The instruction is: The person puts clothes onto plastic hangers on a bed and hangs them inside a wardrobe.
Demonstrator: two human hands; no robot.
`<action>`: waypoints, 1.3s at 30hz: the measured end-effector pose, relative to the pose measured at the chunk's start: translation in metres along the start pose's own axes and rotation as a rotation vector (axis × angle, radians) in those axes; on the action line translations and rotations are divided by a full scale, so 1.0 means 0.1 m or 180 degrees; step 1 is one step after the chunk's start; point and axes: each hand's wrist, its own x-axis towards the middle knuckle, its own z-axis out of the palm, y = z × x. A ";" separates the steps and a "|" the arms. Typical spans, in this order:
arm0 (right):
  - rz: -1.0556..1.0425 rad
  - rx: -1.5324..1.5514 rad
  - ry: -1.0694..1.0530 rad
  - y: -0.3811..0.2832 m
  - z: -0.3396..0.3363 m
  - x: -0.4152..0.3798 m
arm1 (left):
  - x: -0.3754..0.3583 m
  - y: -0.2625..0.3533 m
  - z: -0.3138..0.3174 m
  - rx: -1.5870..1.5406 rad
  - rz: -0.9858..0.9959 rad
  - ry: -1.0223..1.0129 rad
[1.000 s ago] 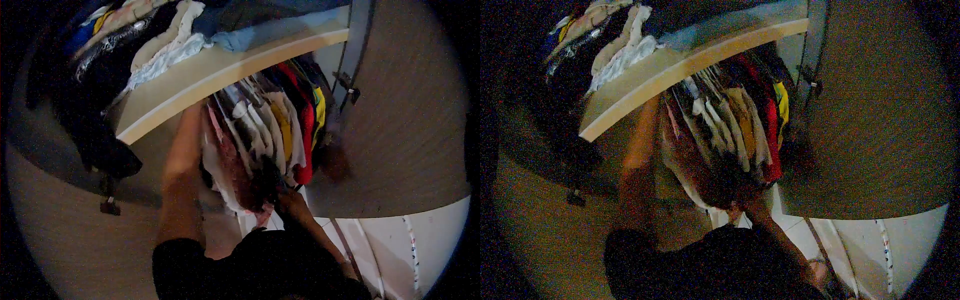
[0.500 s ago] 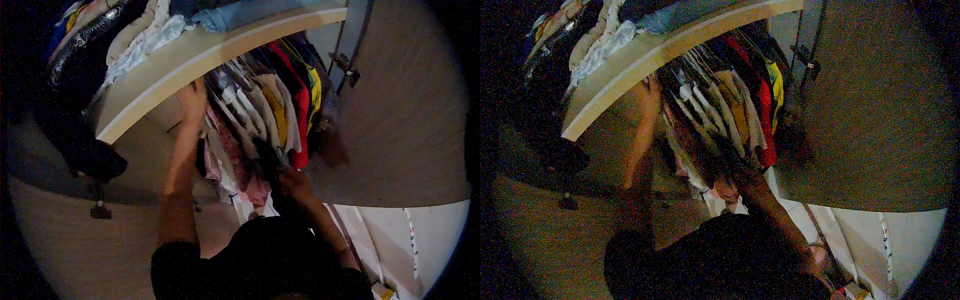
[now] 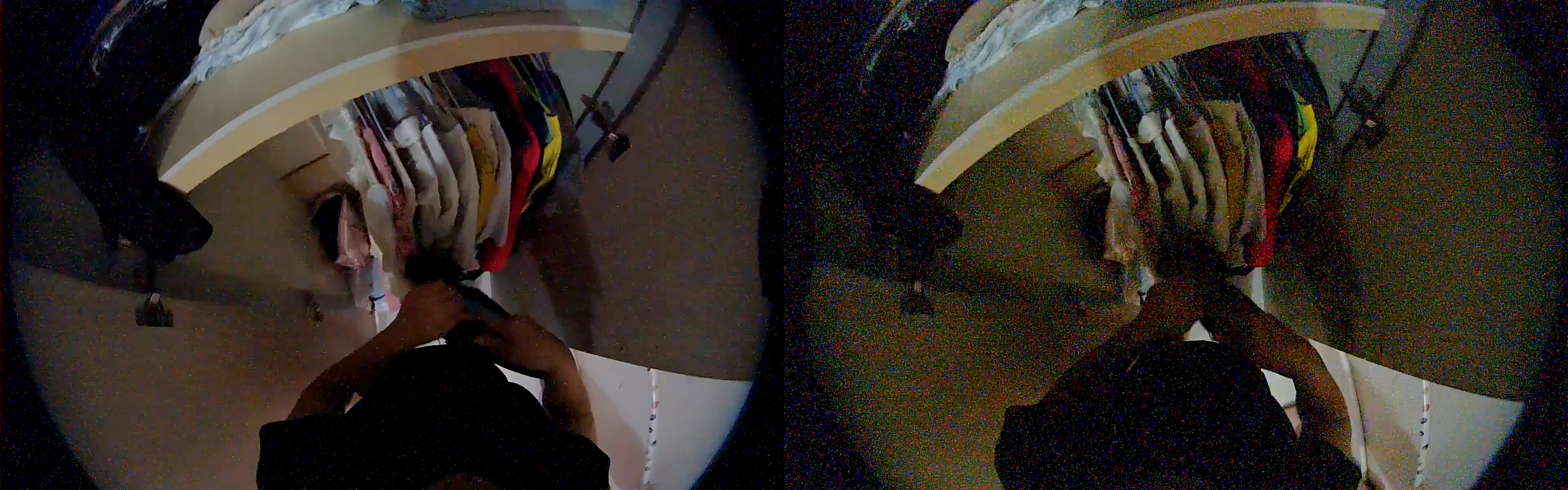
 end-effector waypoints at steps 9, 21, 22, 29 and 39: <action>-0.1031 0.0016 -0.0742 0.27 0.09 0.12 | -0.68 0.24 0.05 -0.1013 -0.0376 -0.0311; -0.2130 0.1717 -0.1102 -0.24 0.41 1.37 | -2.02 0.83 -0.42 -0.2226 -0.2232 0.1263; -0.2272 0.0816 -0.0171 -0.04 0.55 1.80 | -2.03 0.90 -0.47 -0.2578 -0.2496 0.1596; -0.1676 0.2737 0.1496 0.39 -0.12 2.52 | -2.26 1.11 -0.21 -0.2707 -0.3216 0.3718; -0.1770 0.1600 0.1825 0.16 0.34 2.24 | -1.30 0.14 -0.97 -0.3106 -0.2434 0.3732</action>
